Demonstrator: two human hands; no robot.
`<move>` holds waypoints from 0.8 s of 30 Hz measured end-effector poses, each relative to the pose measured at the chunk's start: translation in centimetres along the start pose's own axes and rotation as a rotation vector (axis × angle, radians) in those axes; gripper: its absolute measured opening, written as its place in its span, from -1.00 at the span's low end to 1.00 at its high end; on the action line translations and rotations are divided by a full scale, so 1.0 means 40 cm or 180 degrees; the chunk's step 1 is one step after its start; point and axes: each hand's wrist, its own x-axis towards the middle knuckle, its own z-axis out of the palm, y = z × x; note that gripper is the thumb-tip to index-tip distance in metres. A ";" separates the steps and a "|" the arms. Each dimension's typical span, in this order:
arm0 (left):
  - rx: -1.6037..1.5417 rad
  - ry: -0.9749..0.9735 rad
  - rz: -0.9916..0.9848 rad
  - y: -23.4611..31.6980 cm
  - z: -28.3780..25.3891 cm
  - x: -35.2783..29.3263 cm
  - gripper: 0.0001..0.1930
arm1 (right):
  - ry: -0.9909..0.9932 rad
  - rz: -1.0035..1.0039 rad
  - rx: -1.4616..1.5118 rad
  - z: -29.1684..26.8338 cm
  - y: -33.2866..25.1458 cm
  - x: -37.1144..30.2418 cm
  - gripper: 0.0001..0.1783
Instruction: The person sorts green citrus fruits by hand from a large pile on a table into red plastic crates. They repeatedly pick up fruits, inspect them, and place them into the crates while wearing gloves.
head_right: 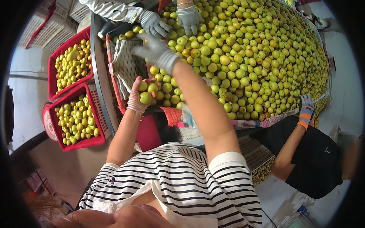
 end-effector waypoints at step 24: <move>-0.0293 0.0541 0.0946 0.070 -0.086 -0.001 -0.69 | 0.0635 -0.0580 -0.2006 -0.003 0.260 -0.173 -0.48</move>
